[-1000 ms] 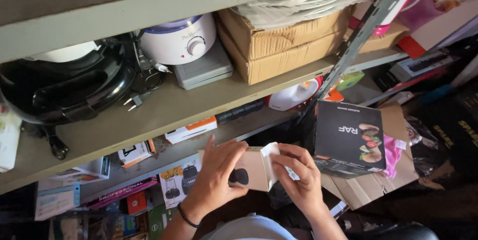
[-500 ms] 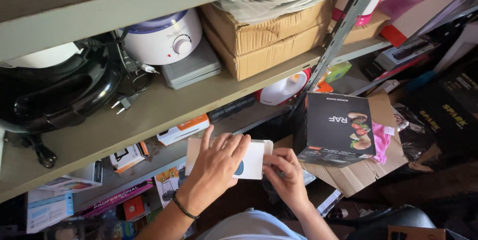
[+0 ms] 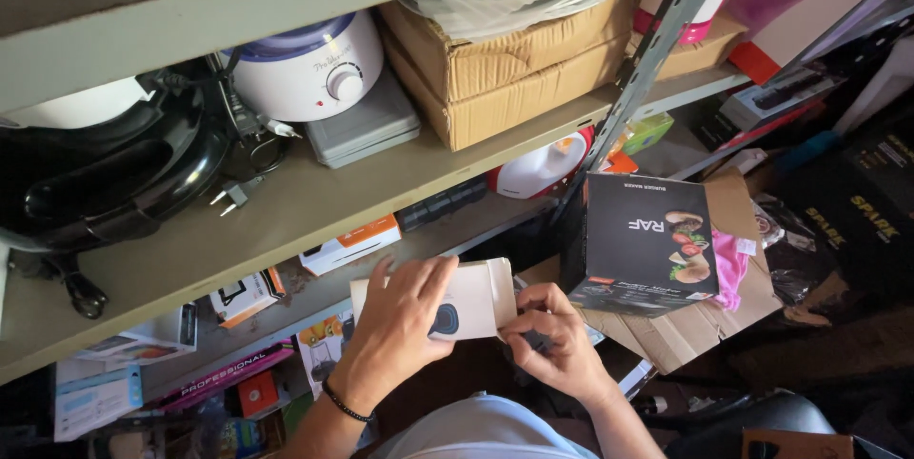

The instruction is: Unboxing and organizing small appliances on a storage shelf.

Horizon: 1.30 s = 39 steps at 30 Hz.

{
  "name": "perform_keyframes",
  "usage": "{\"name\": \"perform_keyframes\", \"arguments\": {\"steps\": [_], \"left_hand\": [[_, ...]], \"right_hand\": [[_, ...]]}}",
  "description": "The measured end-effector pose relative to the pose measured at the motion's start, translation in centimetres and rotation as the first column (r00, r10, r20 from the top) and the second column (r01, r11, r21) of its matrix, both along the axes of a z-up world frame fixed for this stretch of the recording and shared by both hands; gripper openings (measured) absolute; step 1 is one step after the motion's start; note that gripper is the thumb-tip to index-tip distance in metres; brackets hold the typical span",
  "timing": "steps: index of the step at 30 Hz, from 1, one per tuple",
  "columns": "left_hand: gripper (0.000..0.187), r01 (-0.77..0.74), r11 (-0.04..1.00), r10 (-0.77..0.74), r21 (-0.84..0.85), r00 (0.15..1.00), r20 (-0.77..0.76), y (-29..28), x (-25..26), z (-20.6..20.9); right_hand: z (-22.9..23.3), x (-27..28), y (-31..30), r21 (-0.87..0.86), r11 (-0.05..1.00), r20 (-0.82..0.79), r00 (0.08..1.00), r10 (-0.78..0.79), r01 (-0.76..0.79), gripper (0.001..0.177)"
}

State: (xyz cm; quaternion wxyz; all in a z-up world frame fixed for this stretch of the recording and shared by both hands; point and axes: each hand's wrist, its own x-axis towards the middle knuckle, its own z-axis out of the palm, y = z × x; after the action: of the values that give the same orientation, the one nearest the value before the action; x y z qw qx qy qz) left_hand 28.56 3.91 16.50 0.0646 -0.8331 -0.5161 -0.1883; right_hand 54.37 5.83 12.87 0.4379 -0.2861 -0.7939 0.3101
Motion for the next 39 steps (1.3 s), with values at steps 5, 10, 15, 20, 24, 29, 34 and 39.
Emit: {"name": "perform_keyframes", "arguments": {"steps": [5, 10, 15, 20, 24, 29, 34, 39], "left_hand": [[0.109, -0.009, 1.0, 0.009, -0.006, 0.999, 0.04, -0.6, 0.0, -0.4], [0.103, 0.042, 0.993, -0.025, -0.106, 0.988, 0.152, -1.3, 0.3, -0.6], [0.101, 0.036, 0.987, -0.007, -0.155, 0.982, 0.188, -2.0, 0.3, -0.1], [0.102, 0.055, 0.986, -0.022, -0.16, 0.979, 0.201, -2.4, 0.2, -0.5], [0.096, 0.052, 0.983, -0.009, -0.176, 0.972, 0.235, -2.5, 0.3, -0.4], [0.102, 0.065, 0.987, -0.033, -0.149, 0.978, 0.207, -2.7, 0.4, -0.3], [0.096, 0.14, 0.983, -0.099, -0.118, 0.948, 0.302, -2.9, 0.5, 0.2], [0.097, 0.181, 0.978, -0.14, -0.105, 0.939, 0.313, -2.7, 0.6, 0.2]], "right_hand": [[1.2, 0.1, 0.2, 0.124, 0.992, 0.112, 0.994, -0.01, -0.004, 0.012], [2.5, 0.3, 0.7, 0.261, 0.963, 0.224, 0.975, -0.001, -0.059, 0.041], [2.1, 0.6, 1.1, 0.262, 0.958, 0.245, 0.968, 0.05, -0.116, 0.058], [2.7, 1.0, 1.3, 0.249, 0.953, 0.284, 0.954, 0.1, -0.174, 0.052], [2.6, 1.1, 1.4, 0.209, 0.957, 0.313, 0.941, 0.13, -0.202, 0.047], [1.8, 1.3, 1.3, 0.19, 0.969, 0.343, 0.936, 0.083, -0.155, 0.076], [2.4, 1.4, 0.9, 0.087, 0.982, 0.29, 0.947, 0.135, -0.166, 0.088], [2.9, 1.3, 1.1, 0.138, 0.974, 0.291, 0.947, 0.136, -0.182, 0.098]]}}
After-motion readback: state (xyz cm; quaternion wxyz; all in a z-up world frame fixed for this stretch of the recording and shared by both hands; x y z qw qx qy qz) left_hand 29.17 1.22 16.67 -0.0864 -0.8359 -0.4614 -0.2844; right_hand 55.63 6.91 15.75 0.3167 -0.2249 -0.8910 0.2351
